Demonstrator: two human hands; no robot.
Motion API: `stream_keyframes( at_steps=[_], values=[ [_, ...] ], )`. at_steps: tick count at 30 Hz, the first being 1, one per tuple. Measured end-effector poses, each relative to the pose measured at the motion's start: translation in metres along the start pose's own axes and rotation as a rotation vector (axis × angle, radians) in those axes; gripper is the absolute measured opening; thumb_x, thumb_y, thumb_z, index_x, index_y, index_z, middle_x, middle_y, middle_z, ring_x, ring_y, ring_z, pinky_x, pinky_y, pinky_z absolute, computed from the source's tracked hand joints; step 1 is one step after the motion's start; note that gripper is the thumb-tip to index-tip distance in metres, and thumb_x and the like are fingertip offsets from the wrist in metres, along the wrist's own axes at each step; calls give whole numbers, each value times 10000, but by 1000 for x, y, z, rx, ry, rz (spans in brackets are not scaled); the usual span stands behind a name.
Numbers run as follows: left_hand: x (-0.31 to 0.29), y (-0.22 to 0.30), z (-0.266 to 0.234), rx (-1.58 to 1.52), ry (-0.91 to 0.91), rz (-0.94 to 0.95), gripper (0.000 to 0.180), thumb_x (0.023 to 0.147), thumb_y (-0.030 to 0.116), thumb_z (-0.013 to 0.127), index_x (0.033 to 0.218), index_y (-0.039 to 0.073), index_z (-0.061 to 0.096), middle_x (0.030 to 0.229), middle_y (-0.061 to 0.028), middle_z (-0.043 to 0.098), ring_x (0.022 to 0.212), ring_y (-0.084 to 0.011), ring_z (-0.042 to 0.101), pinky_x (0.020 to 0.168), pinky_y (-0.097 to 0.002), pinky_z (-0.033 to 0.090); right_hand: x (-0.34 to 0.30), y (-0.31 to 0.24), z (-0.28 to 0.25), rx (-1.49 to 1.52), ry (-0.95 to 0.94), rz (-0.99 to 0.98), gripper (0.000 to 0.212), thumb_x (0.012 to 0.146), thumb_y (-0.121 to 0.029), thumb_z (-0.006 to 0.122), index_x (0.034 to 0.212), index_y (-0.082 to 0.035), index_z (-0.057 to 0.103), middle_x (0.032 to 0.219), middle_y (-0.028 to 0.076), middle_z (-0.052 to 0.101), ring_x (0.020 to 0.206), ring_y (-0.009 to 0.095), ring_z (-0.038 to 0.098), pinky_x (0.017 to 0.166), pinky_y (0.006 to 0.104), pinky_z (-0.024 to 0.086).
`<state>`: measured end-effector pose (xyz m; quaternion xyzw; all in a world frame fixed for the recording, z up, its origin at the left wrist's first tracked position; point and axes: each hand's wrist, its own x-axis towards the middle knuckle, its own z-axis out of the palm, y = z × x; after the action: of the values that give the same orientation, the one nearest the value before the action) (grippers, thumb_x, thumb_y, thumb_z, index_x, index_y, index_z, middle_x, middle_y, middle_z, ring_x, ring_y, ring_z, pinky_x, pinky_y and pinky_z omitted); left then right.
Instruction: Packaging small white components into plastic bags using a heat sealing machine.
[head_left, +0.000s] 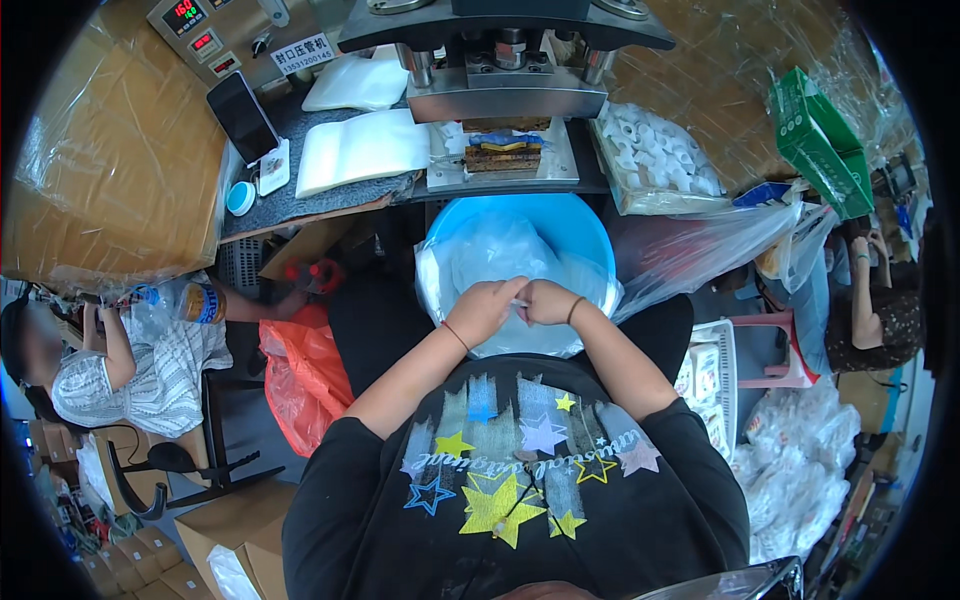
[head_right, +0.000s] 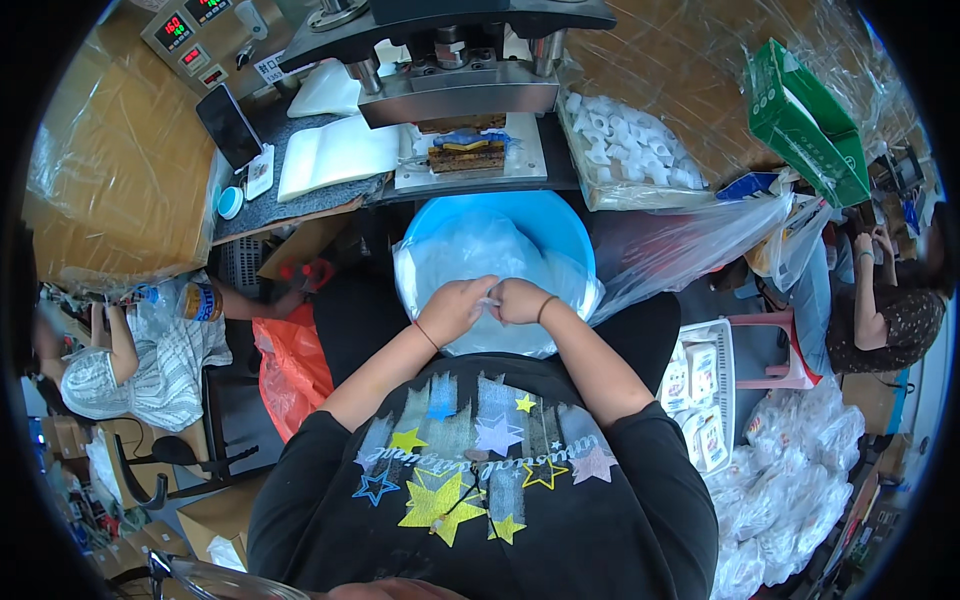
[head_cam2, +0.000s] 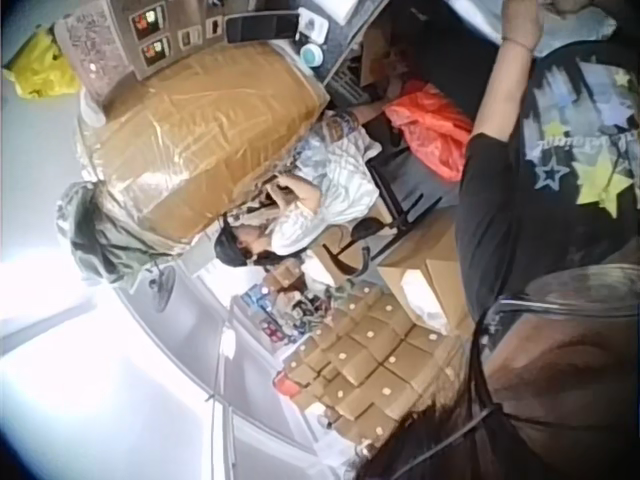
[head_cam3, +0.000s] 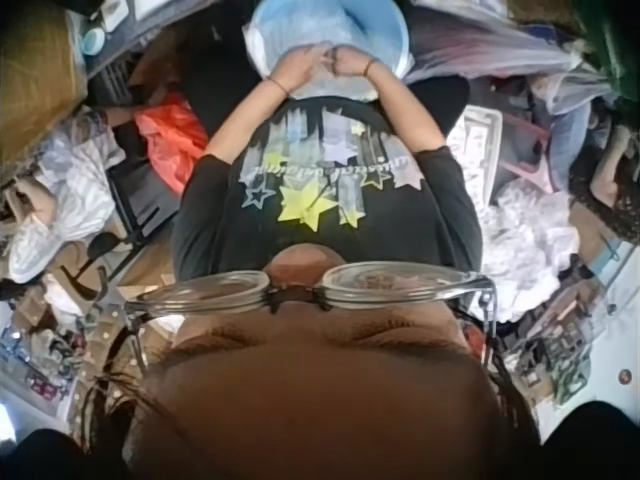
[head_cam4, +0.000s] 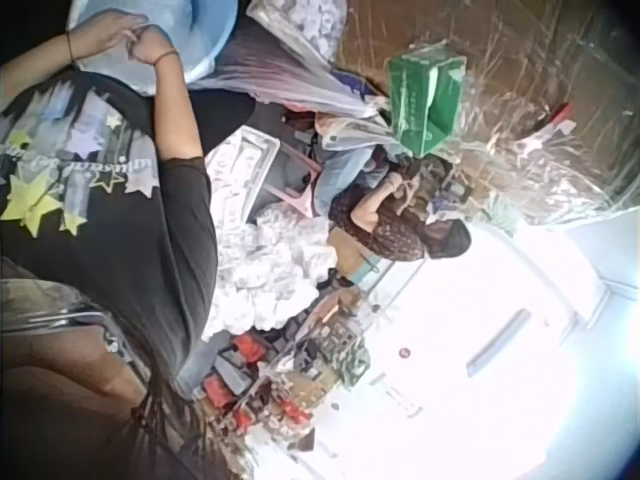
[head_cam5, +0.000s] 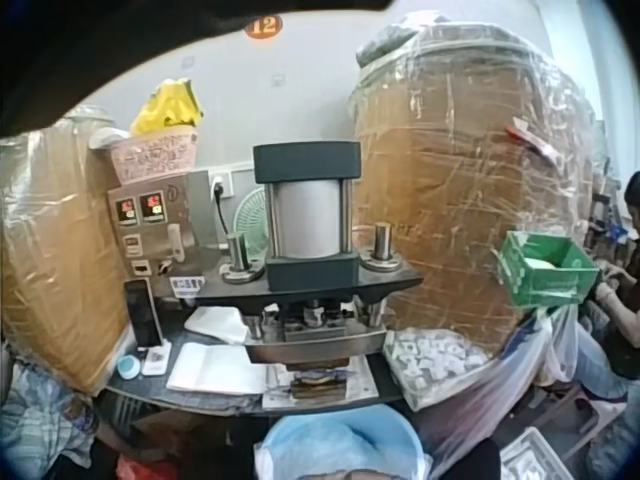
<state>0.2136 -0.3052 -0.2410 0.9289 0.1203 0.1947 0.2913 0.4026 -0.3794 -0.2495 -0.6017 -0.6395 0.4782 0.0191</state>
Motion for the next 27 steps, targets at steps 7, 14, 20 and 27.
stream_keyframes(
  at_steps=[7, 14, 20, 27],
  values=[
    [-3, -1, -6, 20, 245, 29, 323, 755, 125, 704, 1058, 66, 606, 881, -125, 614, 793, -361, 605, 708, -452, 489, -7, -3, 17, 1298, -25, -223, 332, 978, -325, 589, 1092, -29, 684, 900, 47, 714, 970, 140, 610, 928, 300, 426],
    [-5, -10, -8, 169, 30, -114, 217, 787, 218, 729, 711, 65, 597, 773, -116, 580, 816, -338, 578, 706, -451, 454, -5, 7, 7, 192, 933, -32, 302, 981, -295, 549, 931, -47, 714, 930, 143, 695, 851, 264, 650, 765, 397, 509],
    [-6, -18, 2, -541, 61, -21, 264, 902, 197, 644, 716, 21, 581, 918, -106, 611, 872, -279, 571, 803, -382, 450, -20, 40, 11, -225, 1249, 19, 107, 806, -109, 598, 752, -53, 671, 829, 165, 632, 846, 399, 593, 778, 510, 464],
    [-2, -7, 35, -477, 33, -43, 362, 800, 80, 627, 1150, 11, 567, 1104, -186, 629, 963, -339, 585, 902, -406, 463, -33, -25, 25, -305, 971, -599, 50, 734, -160, 655, 780, -151, 637, 835, 83, 628, 827, 333, 608, 683, 471, 476]
  ],
)
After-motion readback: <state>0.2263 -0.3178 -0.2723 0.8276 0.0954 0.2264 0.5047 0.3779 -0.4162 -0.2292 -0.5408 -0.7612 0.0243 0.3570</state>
